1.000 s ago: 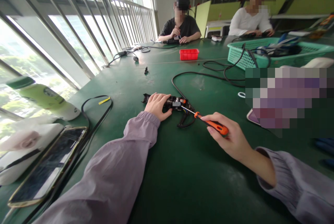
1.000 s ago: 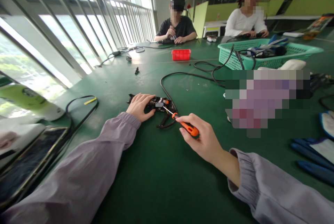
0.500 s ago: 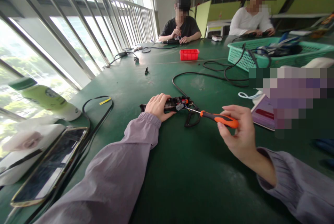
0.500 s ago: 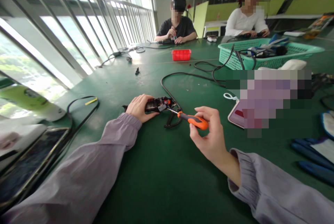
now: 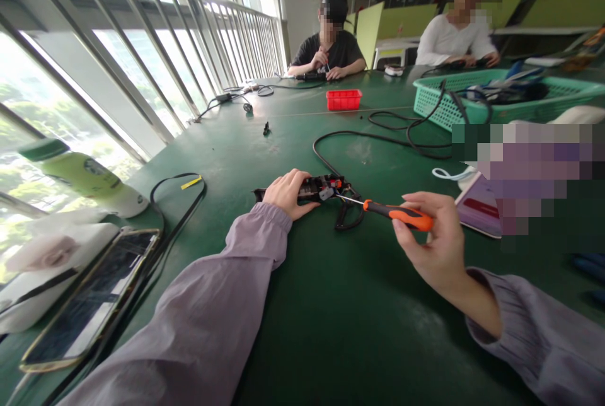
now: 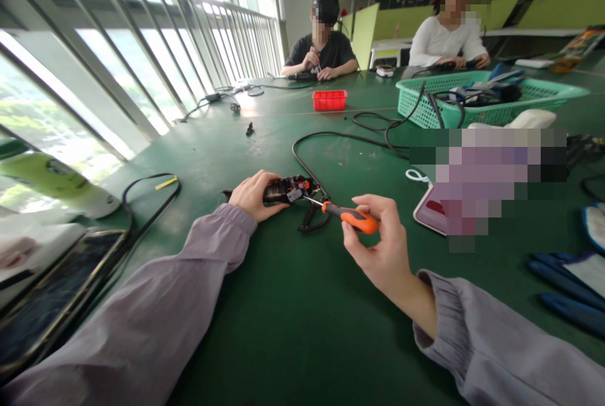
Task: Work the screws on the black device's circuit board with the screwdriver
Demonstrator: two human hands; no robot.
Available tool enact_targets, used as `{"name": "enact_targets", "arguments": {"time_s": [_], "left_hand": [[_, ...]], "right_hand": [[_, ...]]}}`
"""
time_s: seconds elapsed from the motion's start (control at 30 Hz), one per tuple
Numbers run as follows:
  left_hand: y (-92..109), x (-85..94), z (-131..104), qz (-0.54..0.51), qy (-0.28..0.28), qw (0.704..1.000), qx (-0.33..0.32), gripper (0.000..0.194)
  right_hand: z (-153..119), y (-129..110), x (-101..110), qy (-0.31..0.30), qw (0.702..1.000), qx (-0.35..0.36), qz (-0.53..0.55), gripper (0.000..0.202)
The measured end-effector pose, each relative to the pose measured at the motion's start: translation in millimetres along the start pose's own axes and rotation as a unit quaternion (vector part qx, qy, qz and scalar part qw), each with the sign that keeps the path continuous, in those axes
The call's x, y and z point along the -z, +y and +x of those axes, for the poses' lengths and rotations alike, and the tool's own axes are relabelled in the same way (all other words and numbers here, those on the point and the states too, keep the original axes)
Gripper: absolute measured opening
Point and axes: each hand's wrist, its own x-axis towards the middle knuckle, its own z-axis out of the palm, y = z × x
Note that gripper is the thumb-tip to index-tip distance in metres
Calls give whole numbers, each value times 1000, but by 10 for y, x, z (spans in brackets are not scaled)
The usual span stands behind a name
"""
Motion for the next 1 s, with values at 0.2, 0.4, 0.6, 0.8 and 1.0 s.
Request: {"name": "enact_targets", "arguments": {"time_s": [0.2, 0.4, 0.6, 0.8, 1.0], "left_hand": [[-3, -4, 3, -1, -2, 1000, 5, 50], [1, -3, 2, -3, -5, 1000, 9, 50], [-2, -6, 7, -2, -7, 1000, 7, 50], [-1, -8, 2, 2, -8, 1000, 11, 50], [0, 0, 4, 1, -11, 1000, 9, 51]], "right_hand": [[-12, 16, -11, -5, 1000, -3, -11, 27], [-21, 22, 2, -40, 999, 1, -30, 18], [-14, -9, -10, 5, 1000, 23, -7, 34], [-9, -6, 11, -54, 997, -2, -50, 15], [-16, 24, -18, 28, 999, 23, -10, 39]]}}
